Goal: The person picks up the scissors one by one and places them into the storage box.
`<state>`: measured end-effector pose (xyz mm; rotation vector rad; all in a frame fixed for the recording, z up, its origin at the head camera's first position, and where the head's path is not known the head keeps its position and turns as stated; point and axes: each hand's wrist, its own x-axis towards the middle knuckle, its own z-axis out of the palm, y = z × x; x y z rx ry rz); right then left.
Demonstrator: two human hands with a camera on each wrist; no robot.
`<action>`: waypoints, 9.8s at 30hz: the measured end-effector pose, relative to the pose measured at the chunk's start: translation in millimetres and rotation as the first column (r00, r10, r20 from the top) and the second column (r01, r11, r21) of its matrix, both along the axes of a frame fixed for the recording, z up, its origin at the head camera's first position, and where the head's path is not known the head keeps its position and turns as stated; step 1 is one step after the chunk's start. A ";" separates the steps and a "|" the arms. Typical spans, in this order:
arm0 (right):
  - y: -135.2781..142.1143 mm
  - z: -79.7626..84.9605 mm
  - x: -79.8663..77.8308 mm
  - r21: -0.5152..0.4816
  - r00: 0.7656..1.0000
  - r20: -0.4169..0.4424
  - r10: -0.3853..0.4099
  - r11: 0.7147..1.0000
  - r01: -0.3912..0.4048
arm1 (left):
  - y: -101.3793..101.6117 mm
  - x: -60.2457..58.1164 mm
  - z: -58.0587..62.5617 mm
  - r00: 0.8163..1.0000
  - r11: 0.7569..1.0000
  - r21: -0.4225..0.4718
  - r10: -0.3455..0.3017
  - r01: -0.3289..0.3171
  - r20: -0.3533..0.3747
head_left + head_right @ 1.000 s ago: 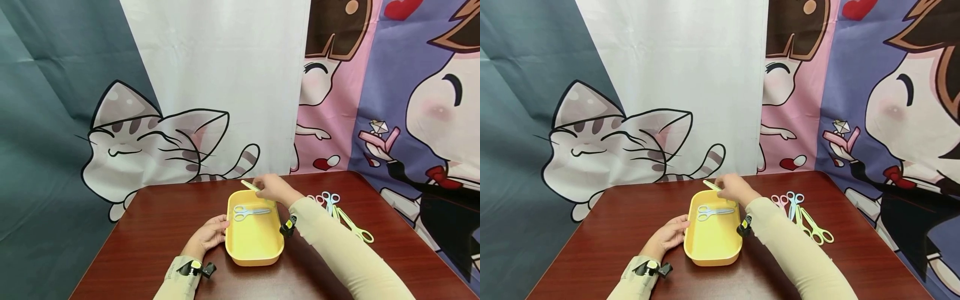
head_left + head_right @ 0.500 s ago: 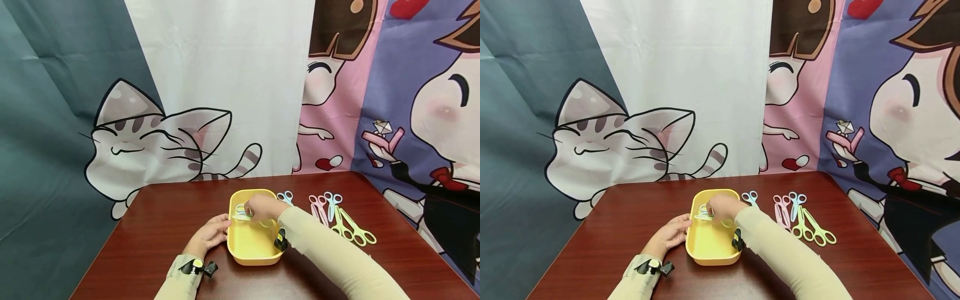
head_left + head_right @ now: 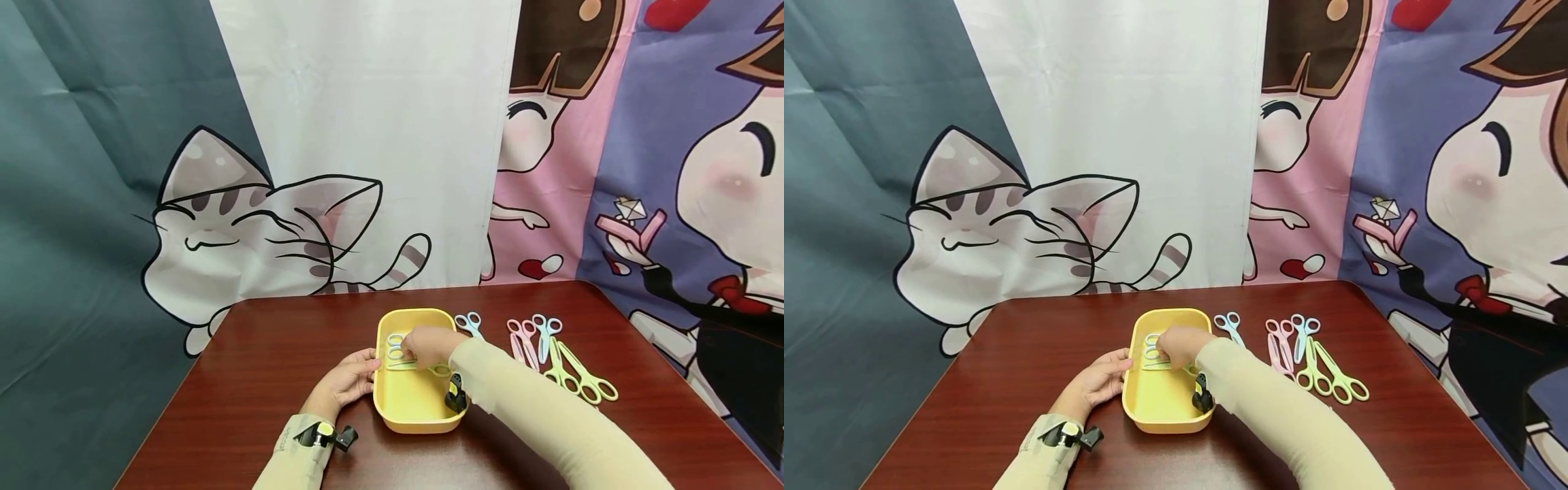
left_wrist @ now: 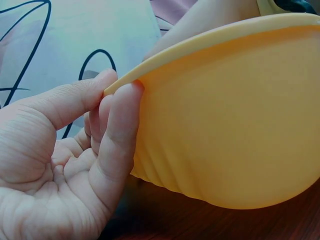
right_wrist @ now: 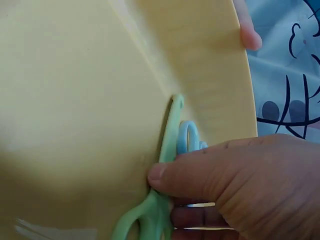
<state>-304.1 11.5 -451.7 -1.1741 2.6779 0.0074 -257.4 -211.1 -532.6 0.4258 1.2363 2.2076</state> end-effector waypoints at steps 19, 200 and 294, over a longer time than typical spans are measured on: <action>2.5 -2.6 -1.3 -0.046 0.995 -0.019 -0.102 0.994 0.101 | 1.4 6.3 12.0 0.999 0.999 0.026 -0.044 0.043 0.003; 182.6 -38.0 21.3 -0.374 0.576 0.109 -0.810 0.504 0.779 | 2.4 6.1 13.0 0.999 0.999 0.013 -0.039 0.039 -0.010; 24.4 -23.7 70.4 -0.125 0.967 -0.222 0.128 0.979 -0.158 | -0.3 5.5 12.4 0.998 0.997 0.043 -0.062 0.062 -0.009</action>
